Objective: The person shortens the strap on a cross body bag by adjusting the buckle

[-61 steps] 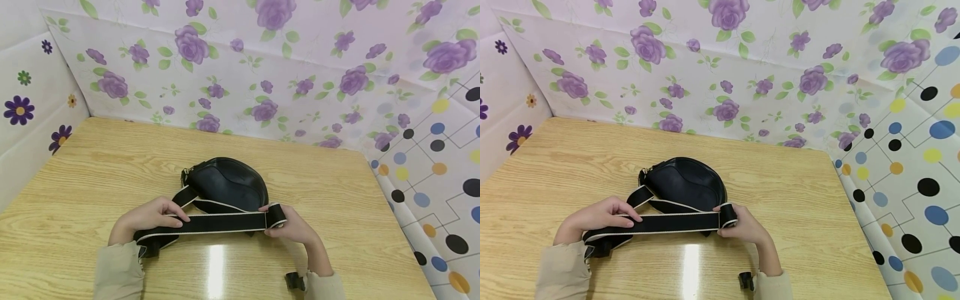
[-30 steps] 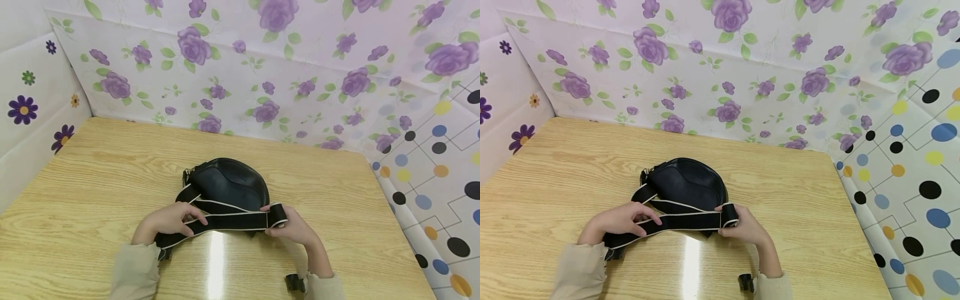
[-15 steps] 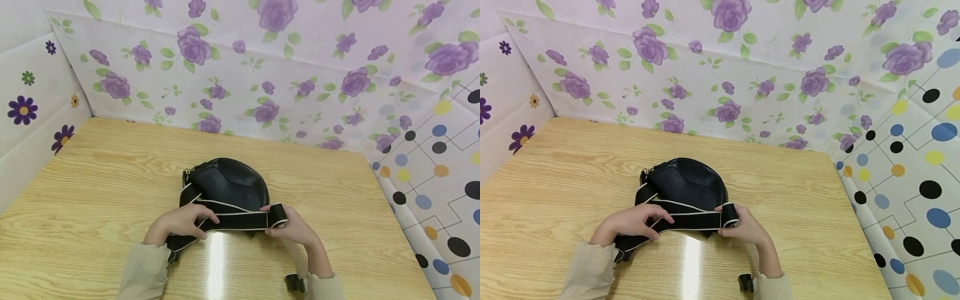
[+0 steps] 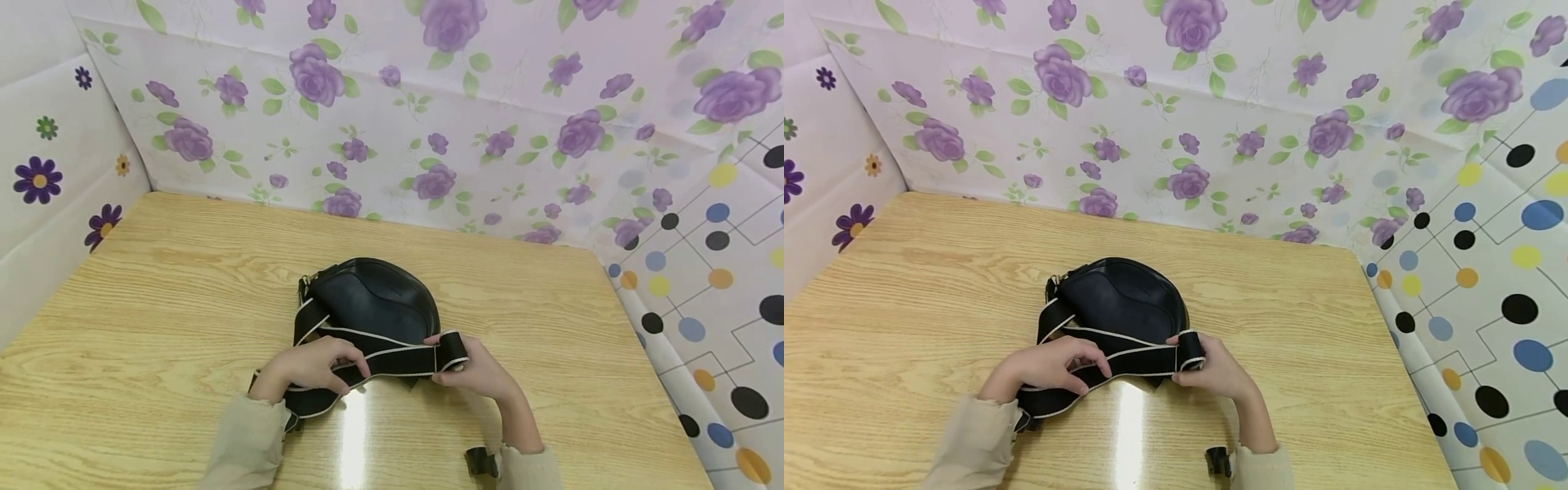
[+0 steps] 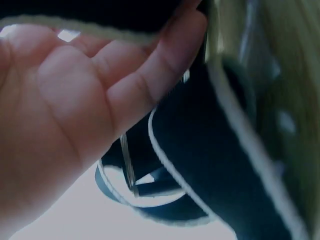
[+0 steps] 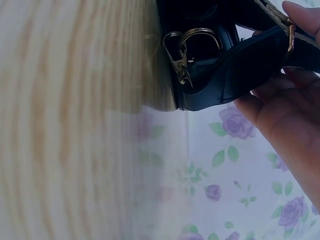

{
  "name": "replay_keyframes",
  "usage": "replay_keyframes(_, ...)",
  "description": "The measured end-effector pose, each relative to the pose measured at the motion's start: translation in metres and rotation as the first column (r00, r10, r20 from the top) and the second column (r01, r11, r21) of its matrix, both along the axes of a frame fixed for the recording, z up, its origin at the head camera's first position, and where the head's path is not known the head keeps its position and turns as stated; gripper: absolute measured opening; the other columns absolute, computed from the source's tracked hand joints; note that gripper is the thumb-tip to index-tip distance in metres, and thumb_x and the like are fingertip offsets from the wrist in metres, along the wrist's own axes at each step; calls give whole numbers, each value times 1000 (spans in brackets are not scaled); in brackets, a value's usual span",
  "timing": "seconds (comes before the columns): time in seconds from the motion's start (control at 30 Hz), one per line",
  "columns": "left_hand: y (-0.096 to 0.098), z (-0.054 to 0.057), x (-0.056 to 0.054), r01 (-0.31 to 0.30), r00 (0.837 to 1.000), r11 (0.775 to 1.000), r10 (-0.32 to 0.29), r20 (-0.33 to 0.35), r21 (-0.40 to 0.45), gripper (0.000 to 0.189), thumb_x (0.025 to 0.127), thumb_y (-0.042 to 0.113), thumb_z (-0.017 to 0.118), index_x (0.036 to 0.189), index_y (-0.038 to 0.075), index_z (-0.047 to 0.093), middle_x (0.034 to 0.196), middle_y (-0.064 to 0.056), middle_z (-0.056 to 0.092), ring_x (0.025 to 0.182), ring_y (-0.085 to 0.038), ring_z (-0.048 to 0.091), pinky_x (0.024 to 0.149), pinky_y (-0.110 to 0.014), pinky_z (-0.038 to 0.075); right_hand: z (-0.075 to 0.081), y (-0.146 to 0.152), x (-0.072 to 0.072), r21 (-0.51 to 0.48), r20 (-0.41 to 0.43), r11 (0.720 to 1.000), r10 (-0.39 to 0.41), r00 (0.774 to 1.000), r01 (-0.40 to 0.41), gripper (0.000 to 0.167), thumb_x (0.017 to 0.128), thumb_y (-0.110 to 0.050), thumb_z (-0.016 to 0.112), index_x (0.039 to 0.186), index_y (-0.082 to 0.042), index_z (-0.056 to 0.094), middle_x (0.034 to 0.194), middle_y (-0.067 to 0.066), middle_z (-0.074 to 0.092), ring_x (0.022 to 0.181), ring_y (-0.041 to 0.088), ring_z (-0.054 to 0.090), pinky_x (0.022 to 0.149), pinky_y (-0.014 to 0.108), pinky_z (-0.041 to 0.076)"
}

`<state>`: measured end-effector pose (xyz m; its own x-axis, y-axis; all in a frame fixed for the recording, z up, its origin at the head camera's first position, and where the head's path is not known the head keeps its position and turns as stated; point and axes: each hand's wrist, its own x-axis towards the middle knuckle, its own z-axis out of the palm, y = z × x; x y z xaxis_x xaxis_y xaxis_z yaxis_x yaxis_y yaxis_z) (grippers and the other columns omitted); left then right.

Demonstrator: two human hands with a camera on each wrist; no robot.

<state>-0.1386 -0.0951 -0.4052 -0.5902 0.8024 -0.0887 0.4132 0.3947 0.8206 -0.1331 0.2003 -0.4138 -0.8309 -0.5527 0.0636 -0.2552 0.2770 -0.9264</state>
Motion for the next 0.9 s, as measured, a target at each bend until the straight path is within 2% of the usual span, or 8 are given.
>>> replay_keyframes(0.13, 9, 0, 0, -2, 1000, 1000, 2, -19, -16, 26, 76, 2, 68, 102, 6, 64, 106, -1, 58, 105, -20, 50, 87, -32, 40, -2, 0, 0, -11, 3, 1000, -1, 1000, 1, 46, 69, 3, 72, 112, 1, 57, 108, 16, 58, 85, 18, 55, 74, 27, 44)
replay_keyframes(0.4, 23, -5, 0, -53, 999, 998, 53, -8, 29, 22, 81, 9, 65, 103, 6, 63, 107, -2, 60, 106, -21, 51, 86, -32, 40, -4, 0, -1, -24, -8, 1000, 4, 1000, -4, 44, 69, 3, 71, 111, 1, 57, 108, 15, 58, 84, 18, 55, 72, 28, 45)
replay_keyframes(0.5, 26, -7, 0, -60, 998, 997, 61, -19, 45, 21, 82, 11, 64, 103, 6, 63, 105, -2, 60, 104, -20, 52, 84, -30, 41, -4, 0, -1, -25, -13, 1000, 12, 1000, -12, 44, 70, 3, 72, 111, 2, 57, 108, 17, 58, 84, 18, 55, 72, 28, 45)
replay_keyframes(0.7, 34, -8, 1, -79, 997, 994, 78, 4, 75, 17, 86, 18, 60, 98, 9, 65, 99, 0, 61, 96, -16, 55, 80, -27, 43, -3, 0, -2, -18, -3, 1000, 22, 1000, -22, 45, 70, 2, 72, 112, 4, 56, 108, 19, 57, 84, 18, 54, 74, 27, 44)
replay_keyframes(0.9, 41, -9, 3, -112, 994, 988, 111, 14, 104, 10, 86, 20, 59, 91, 13, 66, 93, 6, 61, 85, -9, 54, 75, -25, 43, 3, -3, 0, -10, 8, 999, 31, 1000, -31, 44, 69, 8, 70, 111, 6, 56, 108, 20, 57, 84, 17, 53, 73, 26, 44)
